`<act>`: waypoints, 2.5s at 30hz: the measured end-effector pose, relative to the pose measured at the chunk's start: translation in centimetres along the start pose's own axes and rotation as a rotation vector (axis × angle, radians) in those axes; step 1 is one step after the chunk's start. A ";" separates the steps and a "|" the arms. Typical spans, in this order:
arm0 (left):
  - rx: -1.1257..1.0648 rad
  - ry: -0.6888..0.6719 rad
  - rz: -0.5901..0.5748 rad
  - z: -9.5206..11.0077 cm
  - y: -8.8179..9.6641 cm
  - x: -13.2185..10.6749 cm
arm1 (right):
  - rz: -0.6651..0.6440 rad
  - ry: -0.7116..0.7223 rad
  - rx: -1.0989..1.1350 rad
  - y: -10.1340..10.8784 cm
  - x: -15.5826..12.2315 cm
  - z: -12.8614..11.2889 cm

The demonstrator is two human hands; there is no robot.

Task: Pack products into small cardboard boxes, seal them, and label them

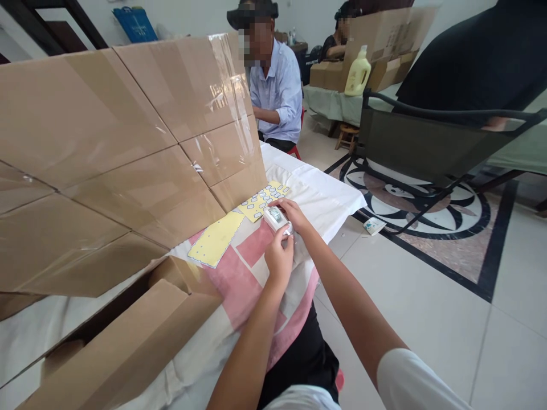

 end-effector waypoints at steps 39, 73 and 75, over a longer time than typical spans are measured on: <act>0.025 0.114 -0.010 -0.5 0.2 0.0 | 0.254 0.258 -0.439 2.5 -3.7 -3.3; 0.078 0.125 -0.053 -0.5 0.3 -0.2 | 0.136 0.141 -0.970 -3.0 0.3 -4.8; 0.092 0.123 -0.062 -0.5 0.2 -0.2 | 0.125 0.134 -1.045 -3.7 0.3 -4.3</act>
Point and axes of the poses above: each hand's wrist, its own x-axis towards the middle knuckle, its own y-axis out of the back of the hand, z = x × y, the point moved 7 cm from there along x, towards the middle knuckle, and after that the axes turned 6 degrees about z, right-handed, at the moved point
